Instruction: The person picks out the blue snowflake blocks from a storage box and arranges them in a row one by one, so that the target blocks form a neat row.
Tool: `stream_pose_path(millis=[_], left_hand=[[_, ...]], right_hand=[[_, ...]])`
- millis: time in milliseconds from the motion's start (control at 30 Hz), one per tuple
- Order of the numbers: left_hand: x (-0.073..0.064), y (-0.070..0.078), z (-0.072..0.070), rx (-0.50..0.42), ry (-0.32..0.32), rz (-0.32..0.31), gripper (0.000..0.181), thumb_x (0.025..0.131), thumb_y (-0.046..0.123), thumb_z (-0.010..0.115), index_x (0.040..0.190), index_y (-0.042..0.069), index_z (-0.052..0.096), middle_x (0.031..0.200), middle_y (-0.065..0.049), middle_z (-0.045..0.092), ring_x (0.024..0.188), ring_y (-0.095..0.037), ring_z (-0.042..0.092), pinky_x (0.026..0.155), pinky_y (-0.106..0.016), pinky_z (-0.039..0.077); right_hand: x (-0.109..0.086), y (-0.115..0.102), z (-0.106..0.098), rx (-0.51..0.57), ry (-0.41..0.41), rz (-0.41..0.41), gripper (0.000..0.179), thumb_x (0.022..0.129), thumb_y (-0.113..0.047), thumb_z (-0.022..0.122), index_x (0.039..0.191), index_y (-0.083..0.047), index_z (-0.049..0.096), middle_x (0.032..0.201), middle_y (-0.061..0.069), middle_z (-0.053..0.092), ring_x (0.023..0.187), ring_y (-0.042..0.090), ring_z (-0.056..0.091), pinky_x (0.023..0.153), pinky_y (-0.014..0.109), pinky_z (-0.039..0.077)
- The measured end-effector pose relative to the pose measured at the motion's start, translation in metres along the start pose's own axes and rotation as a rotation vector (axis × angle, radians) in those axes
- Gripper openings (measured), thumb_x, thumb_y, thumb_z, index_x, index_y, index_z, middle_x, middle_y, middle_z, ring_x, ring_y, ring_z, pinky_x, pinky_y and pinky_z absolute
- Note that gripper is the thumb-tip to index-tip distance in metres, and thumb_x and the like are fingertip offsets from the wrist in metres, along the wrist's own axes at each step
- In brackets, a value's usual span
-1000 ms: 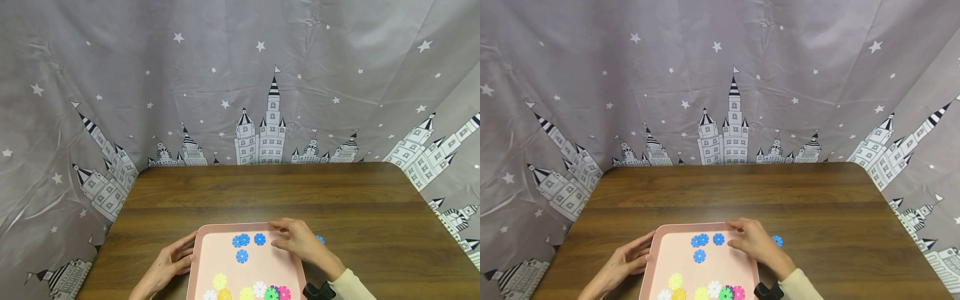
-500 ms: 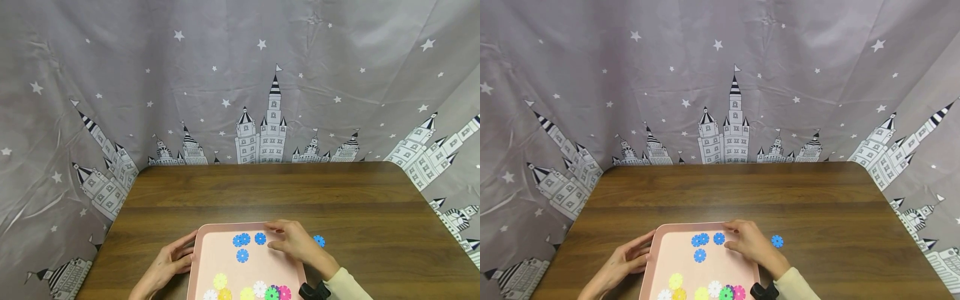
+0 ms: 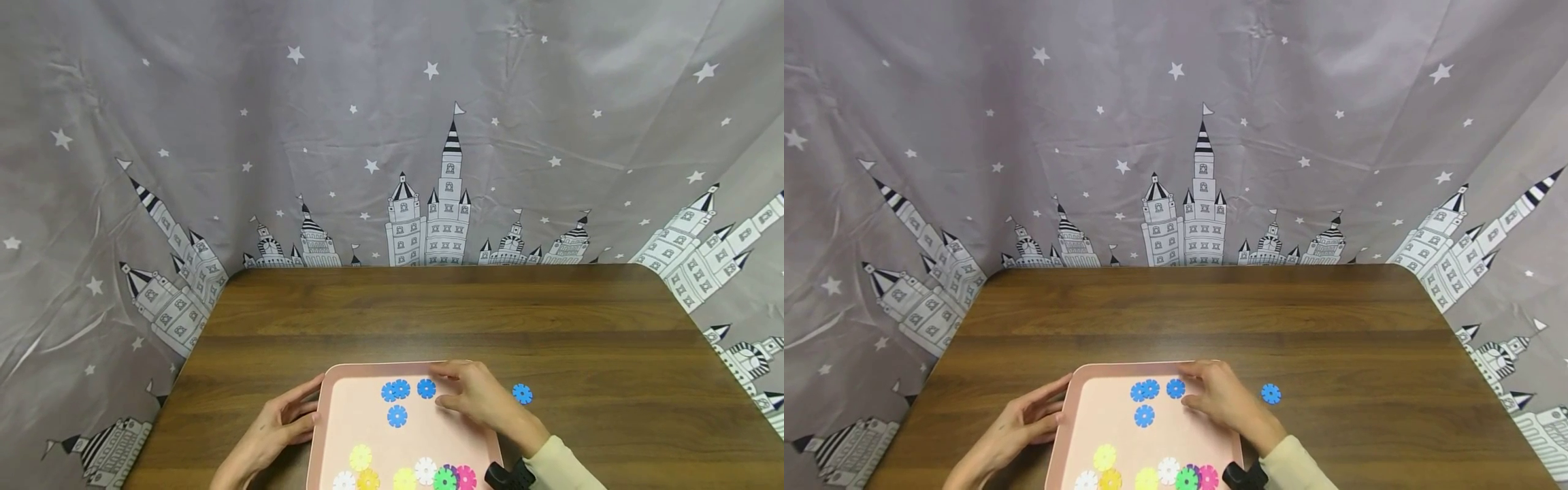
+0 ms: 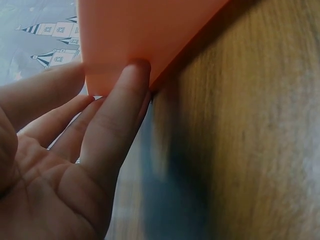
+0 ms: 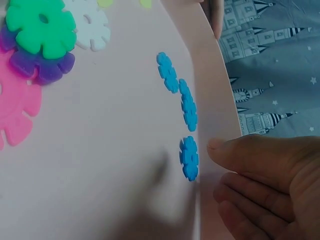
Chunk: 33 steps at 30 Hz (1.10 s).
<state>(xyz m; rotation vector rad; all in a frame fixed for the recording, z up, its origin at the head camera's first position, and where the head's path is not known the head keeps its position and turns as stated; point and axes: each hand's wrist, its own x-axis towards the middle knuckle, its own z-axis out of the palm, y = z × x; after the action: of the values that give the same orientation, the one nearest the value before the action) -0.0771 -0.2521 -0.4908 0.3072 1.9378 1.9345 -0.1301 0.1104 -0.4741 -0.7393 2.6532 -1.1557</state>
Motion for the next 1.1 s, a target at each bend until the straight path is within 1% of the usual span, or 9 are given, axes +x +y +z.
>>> stream_pose_path(millis=[167,333,500,667,867,1100], left_hand=[[0.000,0.000,0.000,-0.005,-0.001,-0.001,0.067,0.098,0.003,0.058,0.151,-0.010,0.019,0.151,-0.038,0.018,0.117,-0.007,0.058,0.086,-0.036,0.054],[0.000,0.001,0.000,0.008,0.000,-0.003,0.067,0.098,0.004,0.059,0.151,-0.009,0.022,0.152,-0.037,0.019,0.117,-0.006,0.058,0.086,-0.036,0.054],[0.001,-0.001,-0.001,0.005,-0.014,0.028,0.066,0.097,0.002,0.059,0.150,-0.012,0.022,0.151,-0.039,0.019,0.118,-0.007,0.058,0.086,-0.036,0.054],[0.002,-0.002,-0.003,-0.008,-0.038,0.053,0.066,0.097,0.000,0.058,0.149,-0.014,0.020,0.149,-0.041,0.016,0.118,-0.008,0.058,0.086,-0.035,0.054],[0.003,-0.001,-0.004,0.001,-0.042,0.041,0.067,0.097,0.002,0.059,0.149,-0.013,0.020,0.150,-0.041,0.016,0.117,-0.007,0.058,0.085,-0.035,0.054],[0.001,0.000,-0.003,0.004,-0.030,0.031,0.066,0.098,0.002,0.058,0.151,-0.010,0.022,0.150,-0.040,0.020,0.118,-0.007,0.057,0.085,-0.037,0.055]], right_hand=[[0.002,-0.002,0.003,-0.018,-0.005,-0.001,0.050,0.080,-0.007,0.080,0.127,0.001,0.065,0.122,0.013,0.067,0.114,0.030,0.061,0.093,0.048,0.050],[0.003,-0.003,0.007,-0.055,0.027,-0.033,0.052,0.075,-0.007,0.083,0.123,0.002,0.067,0.119,0.012,0.069,0.115,0.028,0.061,0.097,0.046,0.048],[0.002,-0.004,0.011,-0.111,0.071,-0.047,0.051,0.073,-0.008,0.084,0.120,0.002,0.069,0.117,0.011,0.070,0.115,0.029,0.061,0.098,0.047,0.046],[0.004,-0.006,0.015,-0.142,0.069,-0.060,0.051,0.072,-0.008,0.084,0.119,0.005,0.069,0.116,0.014,0.070,0.114,0.027,0.062,0.098,0.043,0.047],[0.006,-0.010,0.016,-0.175,0.072,-0.057,0.050,0.071,-0.006,0.084,0.117,0.006,0.069,0.115,0.015,0.070,0.111,0.029,0.064,0.096,0.043,0.049],[0.010,-0.009,0.019,-0.227,0.070,-0.102,0.046,0.073,-0.007,0.082,0.115,0.005,0.070,0.114,0.015,0.070,0.110,0.028,0.064,0.095,0.041,0.050]])
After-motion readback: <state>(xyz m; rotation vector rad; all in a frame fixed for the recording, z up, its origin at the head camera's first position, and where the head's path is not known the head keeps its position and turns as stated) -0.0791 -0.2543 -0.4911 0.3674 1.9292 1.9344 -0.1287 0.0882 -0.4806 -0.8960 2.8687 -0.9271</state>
